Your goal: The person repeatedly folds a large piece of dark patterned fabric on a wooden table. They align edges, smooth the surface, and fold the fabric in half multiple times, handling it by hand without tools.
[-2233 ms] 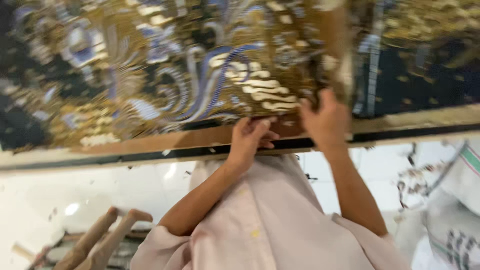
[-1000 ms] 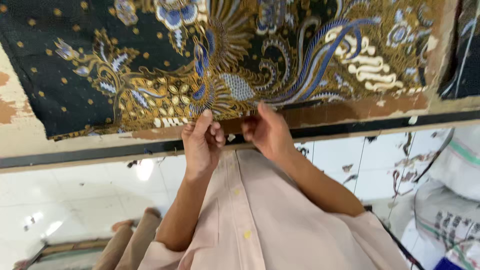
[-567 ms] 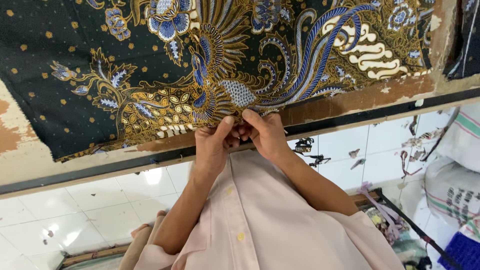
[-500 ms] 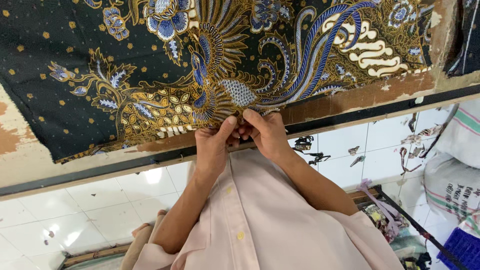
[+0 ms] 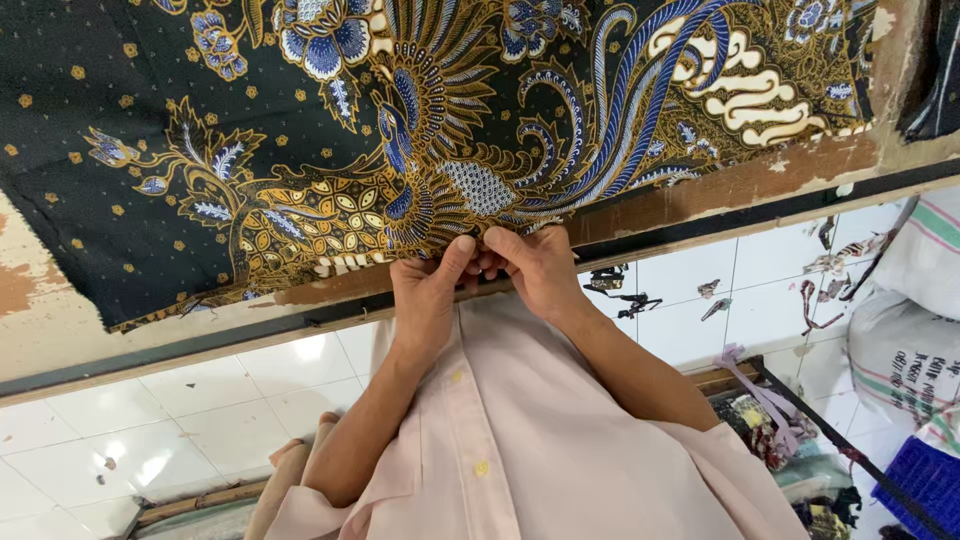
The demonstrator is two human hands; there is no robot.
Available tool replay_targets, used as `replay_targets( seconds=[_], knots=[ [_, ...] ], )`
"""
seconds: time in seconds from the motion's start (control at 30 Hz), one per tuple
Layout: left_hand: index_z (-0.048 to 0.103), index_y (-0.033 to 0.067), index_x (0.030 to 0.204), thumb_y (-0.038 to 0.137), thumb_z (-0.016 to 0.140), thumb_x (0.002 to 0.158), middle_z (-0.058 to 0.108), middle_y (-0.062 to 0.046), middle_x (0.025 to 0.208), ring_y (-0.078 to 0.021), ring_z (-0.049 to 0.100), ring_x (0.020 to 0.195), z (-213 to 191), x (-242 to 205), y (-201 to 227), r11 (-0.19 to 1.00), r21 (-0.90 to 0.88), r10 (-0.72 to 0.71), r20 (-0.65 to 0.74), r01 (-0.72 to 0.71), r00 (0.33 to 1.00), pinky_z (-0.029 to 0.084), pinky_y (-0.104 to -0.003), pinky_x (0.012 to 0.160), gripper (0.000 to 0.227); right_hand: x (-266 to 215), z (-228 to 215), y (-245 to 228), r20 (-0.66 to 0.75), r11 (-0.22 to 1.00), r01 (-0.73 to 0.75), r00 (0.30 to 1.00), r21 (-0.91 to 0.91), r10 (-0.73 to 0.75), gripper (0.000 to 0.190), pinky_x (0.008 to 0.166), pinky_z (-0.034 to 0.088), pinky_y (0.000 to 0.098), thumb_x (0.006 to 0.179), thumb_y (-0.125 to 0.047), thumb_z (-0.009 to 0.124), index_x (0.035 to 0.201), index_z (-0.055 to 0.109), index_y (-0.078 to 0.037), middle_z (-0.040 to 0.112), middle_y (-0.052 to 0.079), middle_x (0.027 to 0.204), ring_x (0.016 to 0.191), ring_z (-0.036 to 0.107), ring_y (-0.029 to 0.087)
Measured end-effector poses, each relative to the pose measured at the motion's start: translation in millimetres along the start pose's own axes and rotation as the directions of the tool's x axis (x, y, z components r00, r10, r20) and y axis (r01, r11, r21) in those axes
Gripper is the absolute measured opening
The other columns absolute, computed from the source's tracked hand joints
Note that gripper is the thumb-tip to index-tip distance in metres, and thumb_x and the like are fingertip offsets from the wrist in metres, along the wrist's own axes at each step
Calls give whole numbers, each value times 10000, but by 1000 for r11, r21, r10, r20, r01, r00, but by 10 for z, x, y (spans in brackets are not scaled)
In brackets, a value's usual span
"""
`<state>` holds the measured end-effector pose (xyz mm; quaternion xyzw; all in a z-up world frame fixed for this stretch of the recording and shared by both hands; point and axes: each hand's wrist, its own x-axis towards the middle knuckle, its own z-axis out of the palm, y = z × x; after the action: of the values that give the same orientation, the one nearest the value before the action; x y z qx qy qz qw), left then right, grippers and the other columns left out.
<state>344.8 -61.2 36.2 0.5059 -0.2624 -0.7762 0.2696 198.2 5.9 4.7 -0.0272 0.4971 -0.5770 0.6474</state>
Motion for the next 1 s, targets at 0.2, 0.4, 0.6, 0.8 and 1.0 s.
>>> replay_targets(
  seconds=[0.2, 0.4, 0.6, 0.8, 1.0],
  knots=[
    [751, 16, 994, 191, 710, 997, 749, -46, 864, -112, 674, 717, -7, 6, -14, 999, 12, 31, 2, -31, 1000, 544, -259, 592, 180, 12, 6, 10, 25, 999, 36, 999, 17, -37, 147, 711, 572, 337, 1000, -122, 719, 1043, 720, 19, 726, 102, 942, 797, 682, 183],
    [751, 10, 1002, 188, 703, 1012, 750, -47, 872, -111, 664, 717, -19, 18, -77, 997, 9, 74, 21, -75, 997, 540, -261, 598, 185, 34, -20, 50, 29, 998, 45, 998, 46, -47, 149, 732, 598, 356, 1002, -112, 706, 1046, 721, 30, 731, 113, 946, 803, 691, 189],
    [749, 8, 1001, 182, 698, 1014, 744, -39, 874, -104, 654, 720, -30, 15, -105, 997, 18, 74, 25, -74, 997, 531, -260, 600, 181, 25, -29, 81, 30, 997, 62, 998, 53, -63, 149, 736, 595, 353, 1002, -106, 705, 1048, 719, 34, 732, 115, 959, 813, 694, 189],
    [751, 16, 1002, 201, 698, 1017, 743, -32, 862, -96, 650, 720, -32, 27, -116, 993, 62, 95, 23, -97, 995, 522, -252, 616, 194, 42, -42, 115, 12, 997, 75, 997, 32, -75, 146, 726, 594, 353, 1003, -105, 700, 1054, 713, 30, 733, 118, 949, 797, 699, 192],
    [754, 20, 983, 238, 697, 1008, 739, -22, 830, -93, 650, 700, -31, 41, -133, 989, 90, 115, 13, -115, 993, 528, -252, 604, 227, 23, 9, 81, 6, 996, 82, 997, -17, -82, 181, 714, 589, 349, 1008, -137, 694, 1061, 713, 35, 733, 121, 937, 789, 695, 190]
  ],
)
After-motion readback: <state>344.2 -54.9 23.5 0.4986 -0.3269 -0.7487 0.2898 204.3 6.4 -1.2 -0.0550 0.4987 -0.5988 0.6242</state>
